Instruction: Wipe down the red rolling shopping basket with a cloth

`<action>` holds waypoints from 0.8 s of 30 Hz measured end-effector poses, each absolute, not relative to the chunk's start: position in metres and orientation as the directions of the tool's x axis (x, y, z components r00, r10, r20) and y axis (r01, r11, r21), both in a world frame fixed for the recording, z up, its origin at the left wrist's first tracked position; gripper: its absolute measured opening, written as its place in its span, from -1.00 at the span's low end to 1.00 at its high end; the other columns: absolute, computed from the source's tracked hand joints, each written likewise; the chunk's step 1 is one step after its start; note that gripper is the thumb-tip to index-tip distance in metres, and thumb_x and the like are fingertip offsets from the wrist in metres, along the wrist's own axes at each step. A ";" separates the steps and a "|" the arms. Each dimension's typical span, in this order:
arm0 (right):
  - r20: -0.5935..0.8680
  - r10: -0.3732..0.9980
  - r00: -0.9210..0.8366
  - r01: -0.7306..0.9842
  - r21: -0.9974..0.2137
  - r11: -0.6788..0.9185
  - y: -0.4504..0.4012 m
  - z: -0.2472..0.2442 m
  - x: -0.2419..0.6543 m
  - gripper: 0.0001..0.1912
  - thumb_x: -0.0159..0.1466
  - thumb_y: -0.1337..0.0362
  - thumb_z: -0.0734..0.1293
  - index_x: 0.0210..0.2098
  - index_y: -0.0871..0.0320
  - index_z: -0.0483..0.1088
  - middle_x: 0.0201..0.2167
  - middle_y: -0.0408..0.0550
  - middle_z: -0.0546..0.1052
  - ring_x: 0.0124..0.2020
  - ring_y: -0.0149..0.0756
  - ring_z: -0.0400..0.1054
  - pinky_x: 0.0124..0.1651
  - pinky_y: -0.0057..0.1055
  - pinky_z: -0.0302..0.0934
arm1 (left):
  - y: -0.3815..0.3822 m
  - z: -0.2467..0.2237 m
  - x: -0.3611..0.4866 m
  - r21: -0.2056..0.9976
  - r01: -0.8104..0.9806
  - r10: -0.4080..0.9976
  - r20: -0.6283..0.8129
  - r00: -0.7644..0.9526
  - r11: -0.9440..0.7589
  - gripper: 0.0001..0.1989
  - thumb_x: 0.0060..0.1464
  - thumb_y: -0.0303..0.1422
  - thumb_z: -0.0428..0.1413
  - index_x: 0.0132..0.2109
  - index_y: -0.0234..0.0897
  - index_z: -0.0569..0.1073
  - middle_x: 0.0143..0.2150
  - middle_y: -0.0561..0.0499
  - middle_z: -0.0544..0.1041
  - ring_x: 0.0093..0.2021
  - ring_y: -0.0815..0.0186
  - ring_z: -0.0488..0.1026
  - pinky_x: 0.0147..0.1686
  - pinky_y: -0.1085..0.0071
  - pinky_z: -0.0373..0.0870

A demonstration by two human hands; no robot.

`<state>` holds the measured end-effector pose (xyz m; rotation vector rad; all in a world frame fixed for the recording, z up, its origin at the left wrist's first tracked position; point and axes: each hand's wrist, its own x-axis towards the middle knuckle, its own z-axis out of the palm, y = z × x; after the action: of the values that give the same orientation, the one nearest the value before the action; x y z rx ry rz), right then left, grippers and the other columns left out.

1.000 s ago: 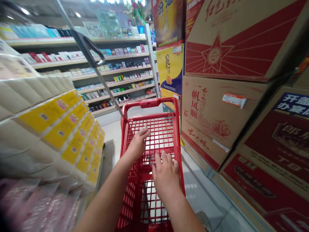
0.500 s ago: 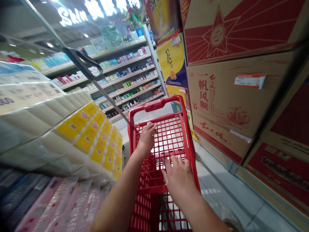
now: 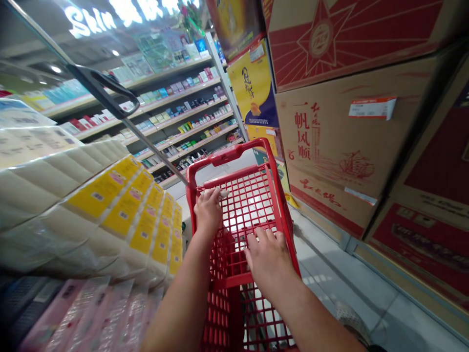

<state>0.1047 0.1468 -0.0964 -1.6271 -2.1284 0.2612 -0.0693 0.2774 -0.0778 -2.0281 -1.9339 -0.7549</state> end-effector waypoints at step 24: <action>0.265 0.938 -0.224 0.873 -0.372 0.314 0.155 -0.103 0.102 -0.81 0.32 0.25 0.23 -0.11 0.08 0.40 -0.07 -0.01 0.44 -0.07 -0.12 0.29 -0.03 -0.15 0.02 | 0.293 -0.089 -0.084 0.301 0.856 0.777 0.606 0.169 -0.421 -0.55 -0.03 -0.70 -0.05 -0.07 -0.21 0.48 0.02 -0.04 0.49 0.06 0.23 0.39 0.11 0.22 0.36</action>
<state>0.1016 0.1546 -0.1033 -1.6042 -2.1505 0.1983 -0.0841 0.2933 -0.0888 -2.3153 -1.6259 -1.0905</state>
